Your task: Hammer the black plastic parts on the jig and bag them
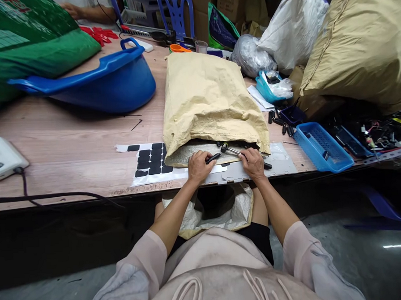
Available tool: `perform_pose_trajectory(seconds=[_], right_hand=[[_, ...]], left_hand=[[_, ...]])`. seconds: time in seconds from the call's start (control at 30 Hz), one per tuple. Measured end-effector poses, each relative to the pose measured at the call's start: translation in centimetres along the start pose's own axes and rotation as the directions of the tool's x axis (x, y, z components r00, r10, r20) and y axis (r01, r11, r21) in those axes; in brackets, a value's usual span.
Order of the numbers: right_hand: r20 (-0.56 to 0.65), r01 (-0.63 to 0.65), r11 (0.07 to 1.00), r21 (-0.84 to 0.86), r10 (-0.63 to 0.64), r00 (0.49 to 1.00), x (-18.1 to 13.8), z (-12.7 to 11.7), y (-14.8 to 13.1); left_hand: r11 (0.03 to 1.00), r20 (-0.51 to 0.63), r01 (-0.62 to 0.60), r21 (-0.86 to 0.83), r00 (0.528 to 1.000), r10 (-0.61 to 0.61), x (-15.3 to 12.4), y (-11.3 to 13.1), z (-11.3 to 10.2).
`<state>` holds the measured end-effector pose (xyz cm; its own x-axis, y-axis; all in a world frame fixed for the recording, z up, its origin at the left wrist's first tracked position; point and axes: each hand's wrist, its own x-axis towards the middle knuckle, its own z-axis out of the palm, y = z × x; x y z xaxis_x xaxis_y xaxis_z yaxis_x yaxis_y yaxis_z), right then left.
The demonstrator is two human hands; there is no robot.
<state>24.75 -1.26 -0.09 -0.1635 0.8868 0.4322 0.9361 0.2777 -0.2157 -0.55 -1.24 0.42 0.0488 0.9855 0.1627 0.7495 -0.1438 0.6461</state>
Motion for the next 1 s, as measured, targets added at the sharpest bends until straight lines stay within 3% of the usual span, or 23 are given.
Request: perform_pose_trajectory(seconds=[0.2, 0.43, 0.67, 1.0], right_hand=[[-0.075, 0.014, 0.999, 0.031, -0.011, 0.997, -0.4, -0.3, -0.4], [-0.096, -0.013, 0.993, 0.119, 0.024, 0.995, -1.2, -2.4, -3.5], [-0.023, -0.101, 0.986, 0.132, 0.105, 0.994, -1.7, -2.8, -4.5], [0.016, -0.04, 0.988, 0.151, 0.038, 0.999, -1.7, -3.0, -6.2]], left_hand=[[0.999, 0.043, 0.038, -0.007, 0.998, -0.038, 0.5, 0.3, -0.1], [0.999, 0.037, 0.037, -0.013, 0.999, -0.037, 0.4, 0.2, 0.0], [0.999, 0.037, 0.046, -0.008, 0.998, -0.046, 0.4, 0.5, -0.1], [0.998, 0.052, 0.056, 0.003, 0.997, -0.056, 0.5, 0.5, 0.0]])
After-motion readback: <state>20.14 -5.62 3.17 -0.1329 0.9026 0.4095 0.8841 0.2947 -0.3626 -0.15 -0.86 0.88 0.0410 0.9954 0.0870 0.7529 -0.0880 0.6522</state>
